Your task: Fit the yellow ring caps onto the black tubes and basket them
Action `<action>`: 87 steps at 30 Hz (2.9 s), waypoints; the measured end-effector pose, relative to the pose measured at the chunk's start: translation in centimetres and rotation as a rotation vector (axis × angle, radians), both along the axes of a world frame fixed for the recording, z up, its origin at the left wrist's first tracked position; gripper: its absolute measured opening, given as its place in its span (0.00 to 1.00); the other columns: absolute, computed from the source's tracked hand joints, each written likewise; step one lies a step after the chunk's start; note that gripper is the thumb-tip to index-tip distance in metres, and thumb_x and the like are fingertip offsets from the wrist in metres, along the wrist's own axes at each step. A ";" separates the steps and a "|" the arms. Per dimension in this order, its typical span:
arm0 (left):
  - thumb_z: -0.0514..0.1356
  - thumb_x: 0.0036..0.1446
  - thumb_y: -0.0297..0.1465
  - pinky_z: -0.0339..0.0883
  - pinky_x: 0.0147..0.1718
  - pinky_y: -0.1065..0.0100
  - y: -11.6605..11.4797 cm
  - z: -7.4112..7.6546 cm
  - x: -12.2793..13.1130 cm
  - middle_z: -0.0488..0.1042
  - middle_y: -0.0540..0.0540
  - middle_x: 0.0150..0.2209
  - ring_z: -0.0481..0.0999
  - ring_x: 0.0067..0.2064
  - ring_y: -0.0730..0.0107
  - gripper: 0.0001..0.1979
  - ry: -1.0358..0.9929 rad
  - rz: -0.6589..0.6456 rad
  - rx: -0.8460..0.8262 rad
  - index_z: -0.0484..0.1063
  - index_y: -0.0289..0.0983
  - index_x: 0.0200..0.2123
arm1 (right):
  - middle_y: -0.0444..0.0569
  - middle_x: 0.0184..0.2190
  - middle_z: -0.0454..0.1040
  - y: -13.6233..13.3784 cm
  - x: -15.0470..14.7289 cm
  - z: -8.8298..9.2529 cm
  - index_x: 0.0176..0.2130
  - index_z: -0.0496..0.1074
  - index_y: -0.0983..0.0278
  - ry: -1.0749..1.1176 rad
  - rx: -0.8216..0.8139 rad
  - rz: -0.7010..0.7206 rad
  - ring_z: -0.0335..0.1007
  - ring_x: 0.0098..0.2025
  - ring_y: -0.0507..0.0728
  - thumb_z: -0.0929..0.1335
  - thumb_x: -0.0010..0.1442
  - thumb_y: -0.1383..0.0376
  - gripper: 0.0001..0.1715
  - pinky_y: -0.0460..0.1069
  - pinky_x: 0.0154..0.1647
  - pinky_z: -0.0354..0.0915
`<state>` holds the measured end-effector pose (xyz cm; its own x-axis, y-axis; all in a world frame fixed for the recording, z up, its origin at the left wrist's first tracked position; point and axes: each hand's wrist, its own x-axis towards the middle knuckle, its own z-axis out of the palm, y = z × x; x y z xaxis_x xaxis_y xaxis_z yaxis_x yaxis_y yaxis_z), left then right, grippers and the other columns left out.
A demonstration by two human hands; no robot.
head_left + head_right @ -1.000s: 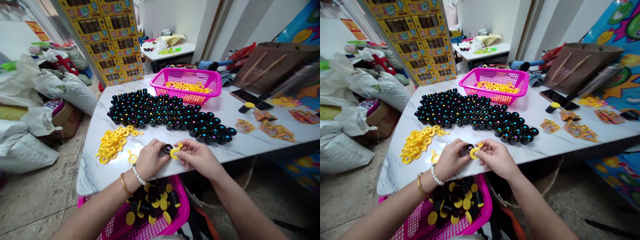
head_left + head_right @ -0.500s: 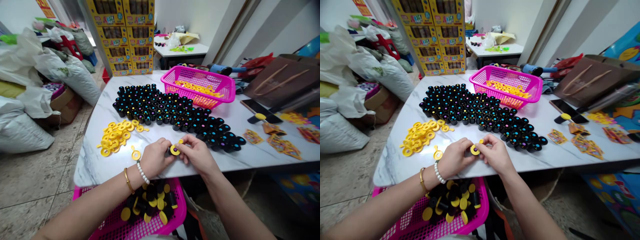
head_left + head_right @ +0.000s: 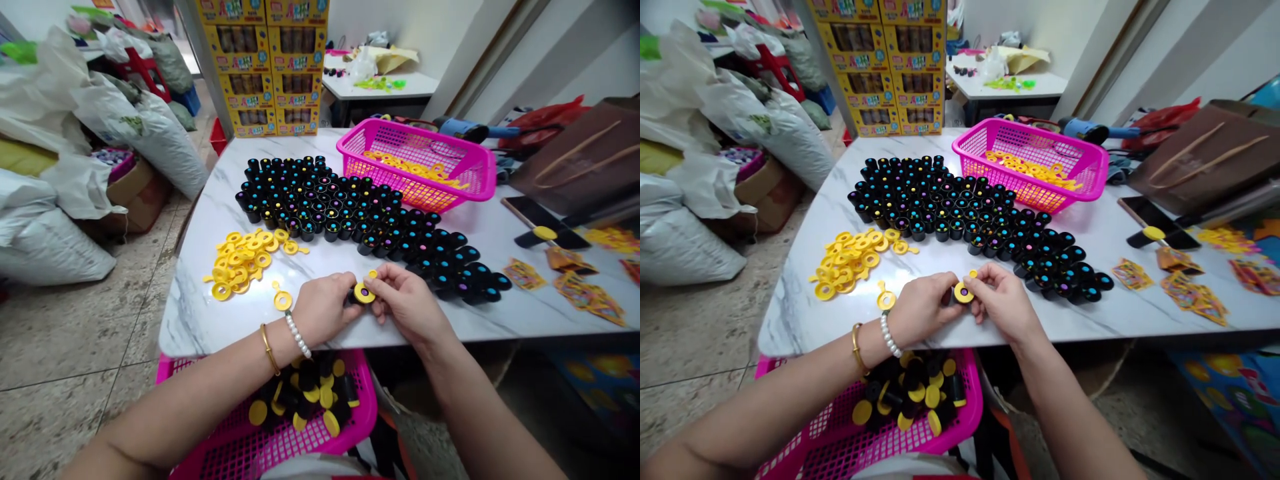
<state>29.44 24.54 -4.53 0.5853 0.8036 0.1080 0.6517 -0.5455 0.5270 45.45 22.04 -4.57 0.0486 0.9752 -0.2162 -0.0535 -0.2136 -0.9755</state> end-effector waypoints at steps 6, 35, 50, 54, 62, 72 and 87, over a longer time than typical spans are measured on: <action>0.58 0.55 0.39 0.59 0.26 0.70 0.3 0.9 -0.4 0.73 0.49 0.28 0.71 0.29 0.68 0.11 -0.155 -0.029 -0.200 0.70 0.37 0.35 | 0.38 0.20 0.69 -0.5 -0.3 0.1 0.32 0.63 0.62 -0.065 0.051 -0.016 0.64 0.14 0.47 0.72 0.52 0.56 0.18 0.42 0.12 0.63; 0.58 0.58 0.32 0.63 0.34 0.70 -0.8 0.1 -0.5 0.67 0.48 0.32 0.69 0.34 0.70 0.09 -0.211 -0.109 -0.048 0.73 0.38 0.41 | 0.41 0.19 0.70 1.1 1.4 2.1 0.29 0.67 0.66 0.015 -0.111 0.282 0.62 0.16 0.46 0.75 0.46 0.57 0.19 0.41 0.14 0.58; 0.63 0.51 0.45 0.62 0.33 0.67 -0.6 -1.2 0.3 0.71 0.47 0.31 0.71 0.34 0.65 0.18 -0.155 0.018 -0.012 0.70 0.35 0.34 | 0.37 0.20 0.65 1.1 0.5 1.3 0.30 0.63 0.63 -0.444 0.084 0.386 0.61 0.15 0.47 0.68 0.56 0.51 0.18 0.41 0.13 0.54; 0.62 0.53 0.43 0.62 0.33 0.66 -0.7 -1.0 0.8 0.71 0.46 0.32 0.72 0.35 0.63 0.16 -0.067 0.073 0.023 0.69 0.35 0.34 | 0.38 0.21 0.64 -0.1 -0.2 2.1 0.31 0.64 0.63 -0.587 0.198 0.325 0.59 0.19 0.48 0.67 0.57 0.58 0.11 0.42 0.17 0.54; 0.62 0.54 0.36 0.67 0.39 0.65 -5.0 1.1 -5.1 0.70 0.45 0.41 0.72 0.41 0.63 0.15 0.014 -0.063 0.162 0.68 0.39 0.44 | 0.41 0.27 0.67 -7.4 -2.4 2.3 0.32 0.66 0.62 -0.799 0.425 0.286 0.60 0.28 0.51 0.71 0.50 0.65 0.10 0.44 0.27 0.55; 0.50 0.64 0.30 0.66 0.41 0.59 -4.7 -0.8 -9.2 0.68 0.43 0.37 0.69 0.40 0.62 0.08 0.046 0.136 0.365 0.67 0.36 0.34 | 0.43 0.27 0.71 -9.1 -4.8 -1.1 0.38 0.71 0.63 -0.518 0.324 0.330 0.64 0.25 0.50 0.71 0.54 0.53 0.17 0.45 0.28 0.59; 0.52 0.63 0.40 0.61 0.24 0.73 -8.2 0.4 3.5 0.70 0.49 0.26 0.67 0.24 0.75 0.13 -0.842 -0.075 -0.921 0.63 0.36 0.32 | 0.47 0.29 0.74 -11.2 1.7 -1.2 0.43 0.71 0.65 0.533 0.155 -0.069 0.69 0.27 0.50 0.75 0.50 0.58 0.23 0.41 0.21 0.60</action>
